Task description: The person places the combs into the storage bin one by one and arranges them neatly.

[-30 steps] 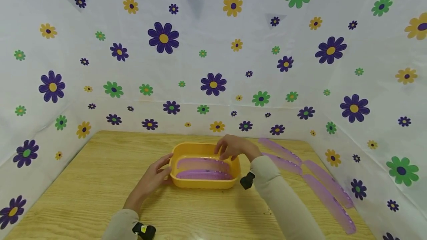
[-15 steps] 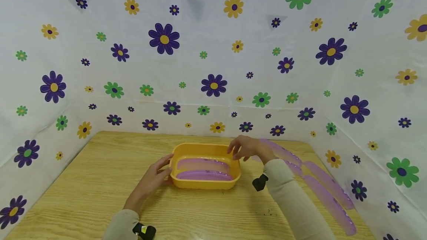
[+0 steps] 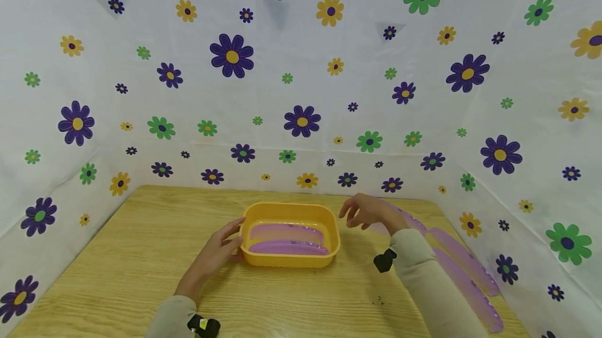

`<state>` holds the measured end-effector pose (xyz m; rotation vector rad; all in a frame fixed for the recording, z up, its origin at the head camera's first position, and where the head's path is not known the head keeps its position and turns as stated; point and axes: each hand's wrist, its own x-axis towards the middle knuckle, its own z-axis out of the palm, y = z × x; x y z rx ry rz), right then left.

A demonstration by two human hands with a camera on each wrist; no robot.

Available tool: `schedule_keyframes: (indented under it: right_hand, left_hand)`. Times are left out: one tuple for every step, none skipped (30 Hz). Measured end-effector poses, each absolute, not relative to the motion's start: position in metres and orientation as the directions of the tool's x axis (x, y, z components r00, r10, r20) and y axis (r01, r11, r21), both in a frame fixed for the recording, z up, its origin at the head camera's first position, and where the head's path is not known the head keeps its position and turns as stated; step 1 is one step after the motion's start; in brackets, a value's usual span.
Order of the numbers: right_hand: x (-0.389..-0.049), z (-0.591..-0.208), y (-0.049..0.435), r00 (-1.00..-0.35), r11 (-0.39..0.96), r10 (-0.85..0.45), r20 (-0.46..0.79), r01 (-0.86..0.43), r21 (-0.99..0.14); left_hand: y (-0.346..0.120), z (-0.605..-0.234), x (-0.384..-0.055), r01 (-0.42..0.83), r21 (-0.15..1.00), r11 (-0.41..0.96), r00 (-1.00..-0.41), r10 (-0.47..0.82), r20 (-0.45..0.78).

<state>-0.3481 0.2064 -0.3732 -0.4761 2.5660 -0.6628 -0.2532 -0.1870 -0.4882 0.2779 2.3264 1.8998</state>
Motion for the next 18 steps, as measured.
schedule_keyframes:
  right_hand:
    - [-0.348, -0.374, 0.21, -0.842, 0.825, -0.428, -0.33, -0.214, -0.523]
    - [-0.349, -0.375, 0.213, -0.843, 0.824, -0.429, -0.326, -0.217, -0.524]
    - [-0.349, -0.376, 0.216, -0.843, 0.822, -0.43, -0.322, -0.219, -0.525]
    - [-0.35, -0.378, 0.219, -0.845, 0.821, -0.427, -0.32, -0.214, -0.529]
    - [-0.35, -0.379, 0.222, -0.845, 0.818, -0.431, -0.317, -0.216, -0.534]
    - [-0.35, -0.38, 0.225, -0.845, 0.815, -0.434, -0.311, -0.221, -0.536]
    - [-0.349, -0.381, 0.228, -0.847, 0.815, -0.433, -0.307, -0.222, -0.535]
    - [-0.349, -0.381, 0.23, -0.849, 0.815, -0.434, -0.303, -0.226, -0.534]
    - [-0.348, -0.382, 0.233, -0.851, 0.816, -0.434, -0.298, -0.231, -0.53]
    - [-0.347, -0.382, 0.235, -0.854, 0.818, -0.431, -0.293, -0.232, -0.527]
    - [-0.346, -0.382, 0.237, -0.854, 0.817, -0.435, -0.284, -0.242, -0.523]
    - [-0.344, -0.382, 0.239, -0.857, 0.82, -0.435, -0.275, -0.251, -0.515]
    - [-0.343, -0.382, 0.241, -0.859, 0.821, -0.436, -0.269, -0.257, -0.51]
    - [-0.343, -0.383, 0.244, -0.862, 0.82, -0.437, -0.258, -0.263, -0.509]
    - [-0.342, -0.384, 0.246, -0.864, 0.819, -0.437, -0.248, -0.269, -0.506]
    - [-0.342, -0.385, 0.249, -0.867, 0.818, -0.435, -0.242, -0.269, -0.508]
    - [-0.341, -0.385, 0.252, -0.868, 0.816, -0.439, -0.233, -0.277, -0.508]
    - [-0.341, -0.386, 0.254, -0.872, 0.816, -0.435, -0.226, -0.275, -0.509]
  left_hand:
    - [-0.187, -0.488, -0.253, 0.063, 0.979, 0.195, -0.975, 0.22, 0.019]
    - [-0.187, -0.488, -0.253, 0.064, 0.978, 0.197, -0.976, 0.219, 0.019]
    - [-0.187, -0.488, -0.253, 0.065, 0.978, 0.2, -0.976, 0.218, 0.02]
    - [-0.187, -0.488, -0.253, 0.066, 0.977, 0.203, -0.976, 0.218, 0.021]
    - [-0.187, -0.488, -0.252, 0.068, 0.976, 0.205, -0.976, 0.218, 0.022]
    - [-0.187, -0.488, -0.252, 0.07, 0.976, 0.207, -0.976, 0.217, 0.024]
    - [-0.188, -0.488, -0.252, 0.071, 0.976, 0.208, -0.976, 0.218, 0.024]
    - [-0.188, -0.488, -0.252, 0.072, 0.975, 0.208, -0.975, 0.219, 0.026]
    - [-0.188, -0.488, -0.252, 0.074, 0.975, 0.208, -0.975, 0.22, 0.027]
    - [-0.189, -0.489, -0.252, 0.074, 0.976, 0.207, -0.975, 0.221, 0.027]
    - [-0.189, -0.489, -0.252, 0.075, 0.976, 0.206, -0.975, 0.222, 0.028]
    - [-0.189, -0.489, -0.252, 0.077, 0.976, 0.206, -0.974, 0.223, 0.029]
    - [-0.189, -0.49, -0.252, 0.077, 0.976, 0.205, -0.974, 0.223, 0.03]
    - [-0.19, -0.49, -0.252, 0.078, 0.976, 0.205, -0.974, 0.223, 0.031]
    - [-0.19, -0.49, -0.252, 0.078, 0.975, 0.207, -0.974, 0.223, 0.031]
    - [-0.19, -0.49, -0.252, 0.079, 0.975, 0.209, -0.974, 0.223, 0.031]
    - [-0.19, -0.49, -0.252, 0.08, 0.974, 0.212, -0.974, 0.222, 0.031]
    - [-0.19, -0.49, -0.252, 0.08, 0.973, 0.216, -0.975, 0.222, 0.031]
